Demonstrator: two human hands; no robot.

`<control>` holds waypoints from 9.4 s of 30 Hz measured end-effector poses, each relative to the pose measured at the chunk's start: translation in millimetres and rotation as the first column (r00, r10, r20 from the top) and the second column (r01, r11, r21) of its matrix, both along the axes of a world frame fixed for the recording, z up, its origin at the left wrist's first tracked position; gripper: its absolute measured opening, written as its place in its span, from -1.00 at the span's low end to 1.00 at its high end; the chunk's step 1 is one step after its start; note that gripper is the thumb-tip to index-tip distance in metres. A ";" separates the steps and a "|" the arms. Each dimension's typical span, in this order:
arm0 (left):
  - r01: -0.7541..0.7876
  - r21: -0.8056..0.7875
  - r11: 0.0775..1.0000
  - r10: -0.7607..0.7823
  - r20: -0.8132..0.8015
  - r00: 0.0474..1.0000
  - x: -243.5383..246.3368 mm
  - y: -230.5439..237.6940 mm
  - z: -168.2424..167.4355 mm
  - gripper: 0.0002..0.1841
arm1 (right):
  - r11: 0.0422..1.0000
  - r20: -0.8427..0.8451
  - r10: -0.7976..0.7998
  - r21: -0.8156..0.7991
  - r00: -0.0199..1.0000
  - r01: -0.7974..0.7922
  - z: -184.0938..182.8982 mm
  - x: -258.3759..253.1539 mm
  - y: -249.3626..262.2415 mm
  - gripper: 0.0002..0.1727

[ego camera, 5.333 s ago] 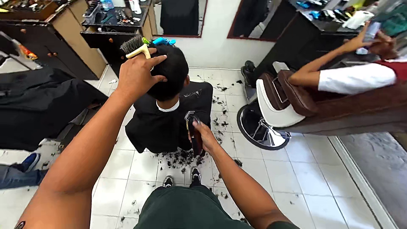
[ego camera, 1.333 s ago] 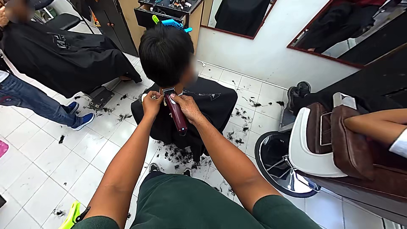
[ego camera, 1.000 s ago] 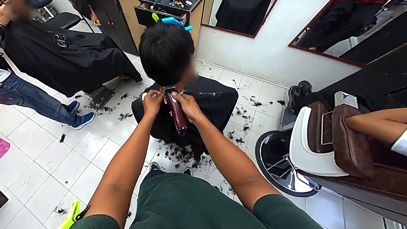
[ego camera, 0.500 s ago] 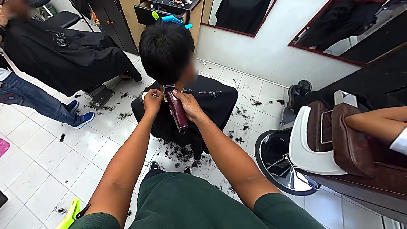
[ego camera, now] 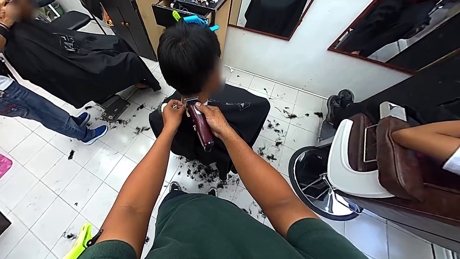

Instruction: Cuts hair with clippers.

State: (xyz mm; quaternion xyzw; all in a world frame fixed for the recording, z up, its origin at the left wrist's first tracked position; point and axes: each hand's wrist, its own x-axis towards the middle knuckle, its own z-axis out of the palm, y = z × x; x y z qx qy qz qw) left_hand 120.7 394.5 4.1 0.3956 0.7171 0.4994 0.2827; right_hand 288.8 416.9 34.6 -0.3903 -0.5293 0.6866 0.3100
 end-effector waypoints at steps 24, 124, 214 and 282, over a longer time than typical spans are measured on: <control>0.756 0.014 0.655 -0.750 -0.110 0.652 62.9 1.5 75.2 -0.81 | 0.916 -0.240 -0.222 -0.383 0.945 0.118 -49.1 109.7 -68.7 -0.35; 0.727 0.216 0.651 -0.438 -0.676 0.593 -109.9 70.4 128.1 -0.18 | 0.850 0.173 -0.518 0.216 0.838 0.481 -1.1 -85.5 -52.4 -0.50; 0.335 0.053 0.941 -0.315 -0.231 0.920 -60.4 4.8 121.9 -0.13 | 0.993 -0.002 -0.119 -0.030 0.993 0.118 4.6 0.8 -15.3 -0.47; 0.076 -0.039 0.996 -0.076 -0.010 0.997 -3.3 -1.5 11.5 -0.63 | 0.977 -0.116 -0.184 -0.129 0.976 0.169 -9.8 4.9 -8.4 -0.45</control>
